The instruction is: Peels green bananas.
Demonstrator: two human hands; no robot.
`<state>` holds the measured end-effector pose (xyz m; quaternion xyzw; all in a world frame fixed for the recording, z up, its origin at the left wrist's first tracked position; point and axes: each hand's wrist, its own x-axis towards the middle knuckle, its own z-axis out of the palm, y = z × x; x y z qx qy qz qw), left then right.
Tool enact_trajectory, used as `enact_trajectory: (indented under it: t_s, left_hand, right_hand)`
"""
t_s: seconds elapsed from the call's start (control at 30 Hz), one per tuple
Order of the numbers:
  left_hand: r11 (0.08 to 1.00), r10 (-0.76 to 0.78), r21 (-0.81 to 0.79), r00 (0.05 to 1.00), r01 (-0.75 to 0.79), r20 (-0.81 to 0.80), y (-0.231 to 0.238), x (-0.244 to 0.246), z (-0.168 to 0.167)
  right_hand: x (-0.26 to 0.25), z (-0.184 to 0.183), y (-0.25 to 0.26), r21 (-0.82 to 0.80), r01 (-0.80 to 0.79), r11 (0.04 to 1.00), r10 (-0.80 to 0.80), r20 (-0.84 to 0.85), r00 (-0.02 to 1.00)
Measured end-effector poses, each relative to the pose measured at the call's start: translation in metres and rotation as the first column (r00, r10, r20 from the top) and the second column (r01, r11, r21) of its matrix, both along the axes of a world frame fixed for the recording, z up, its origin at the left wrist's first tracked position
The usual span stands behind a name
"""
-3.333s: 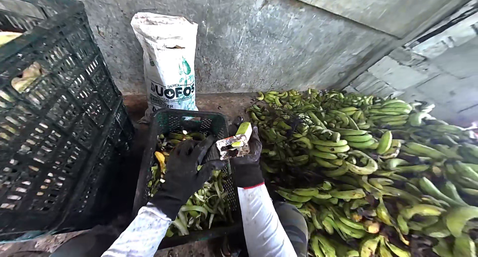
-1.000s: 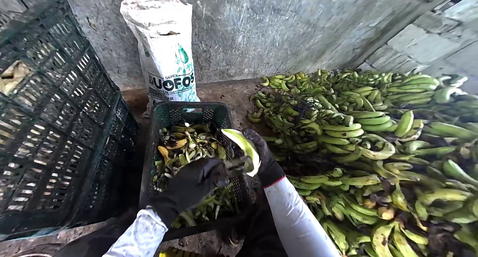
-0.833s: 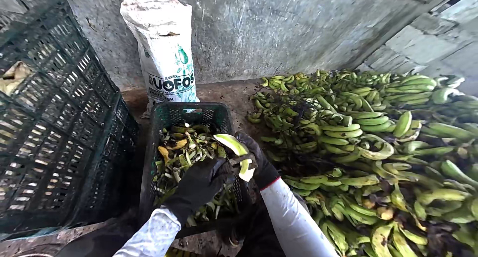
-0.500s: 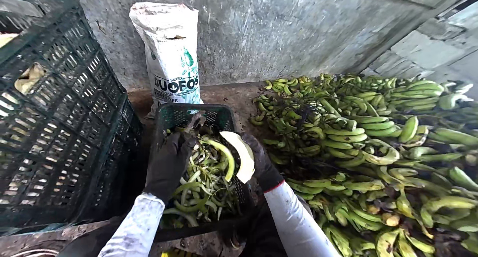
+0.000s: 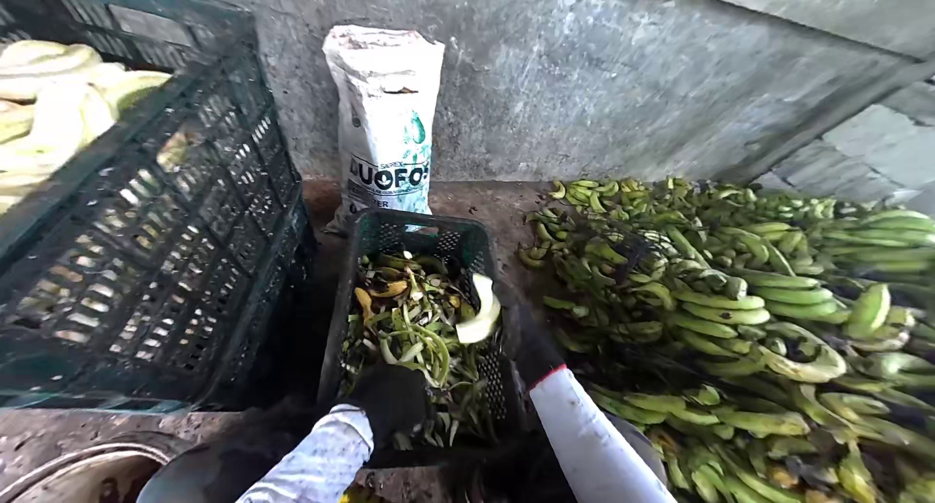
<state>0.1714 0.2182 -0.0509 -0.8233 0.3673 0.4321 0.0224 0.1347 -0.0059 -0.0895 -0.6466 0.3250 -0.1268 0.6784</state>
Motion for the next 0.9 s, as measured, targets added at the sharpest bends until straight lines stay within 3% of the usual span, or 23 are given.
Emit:
enact_trajectory:
  t_s: [0.1, 0.17, 0.23, 0.33, 0.4, 0.47, 0.5, 0.53, 0.57, 0.63, 0.7, 0.8, 0.83, 0.9]
  left_hand:
    - [0.998, 0.036, -0.043, 0.999, -0.037, -0.003, 0.006, -0.002, 0.002]
    - [0.995, 0.038, -0.095, 0.999, -0.037, 0.003, 0.009, -0.004, -0.005]
    - [0.99, 0.026, -0.138, 1.0, -0.026, -0.005, 0.009, -0.005, -0.008]
    - [0.988, 0.019, -0.153, 0.998, -0.027, -0.053, 0.004, 0.0, 0.003]
    - [0.977, 0.069, -0.196, 0.994, -0.084, -0.082, 0.004, 0.005, 0.004]
    - [0.966, 0.128, -0.212, 0.988, -0.145, -0.09, 0.004, 0.012, 0.005]
    - [0.962, 0.149, -0.217, 0.984, -0.166, -0.092, 0.004, 0.015, 0.004]
    - [0.958, 0.158, -0.226, 0.983, -0.175, -0.091, 0.004, 0.018, 0.002]
    - [0.954, 0.162, -0.242, 0.983, -0.178, -0.083, 0.005, 0.021, -0.002]
    - [0.933, 0.18, -0.304, 0.981, -0.194, -0.074, 0.01, 0.024, -0.009]
    - [0.902, 0.193, -0.383, 0.98, -0.2, -0.056, 0.018, 0.027, -0.005]
    - [0.838, 0.3, -0.502, 0.948, -0.212, 0.102, 0.028, 0.031, 0.001]
    - [0.814, 0.359, -0.533, 0.921, -0.232, 0.148, 0.03, 0.033, 0.006]
    - [0.757, 0.475, -0.588, 0.859, -0.286, 0.192, 0.033, 0.043, 0.02]
  right_hand:
    - [0.013, -0.012, 0.04, 0.17, -0.021, 0.985, 0.054, -0.194, 0.979]
    - [0.048, 0.002, 0.069, 0.268, -0.054, 0.962, 0.112, -0.204, 0.973]
    - [0.099, 0.042, 0.093, 0.329, -0.184, 0.926, 0.194, 0.002, 0.981]
    - [0.175, 0.134, 0.12, 0.227, -0.505, 0.833, 0.405, 0.372, 0.835]
    - [0.208, 0.195, 0.137, 0.184, -0.51, 0.84, 0.383, 0.464, 0.799]
    - [0.216, 0.219, 0.131, 0.063, -0.575, 0.816, 0.476, 0.492, 0.729]
    - [0.212, 0.217, 0.119, -0.047, -0.597, 0.801, 0.558, 0.42, 0.716]
    - [0.2, 0.208, 0.112, -0.159, -0.535, 0.83, 0.557, 0.289, 0.779]
    - [0.193, 0.18, 0.088, -0.296, -0.533, 0.793, 0.603, 0.248, 0.759]
    - [0.167, 0.126, 0.061, -0.434, -0.383, 0.816, 0.45, 0.059, 0.891]
    - [0.137, 0.067, 0.029, -0.525, -0.327, 0.786, 0.254, -0.208, 0.945]
    - [0.081, -0.01, -0.006, -0.538, -0.373, 0.756, 0.092, -0.476, 0.875]
    - [0.062, -0.03, -0.013, -0.565, -0.439, 0.698, 0.083, -0.545, 0.834]
    - [0.034, -0.054, -0.016, -0.546, -0.464, 0.697, 0.024, -0.63, 0.776]
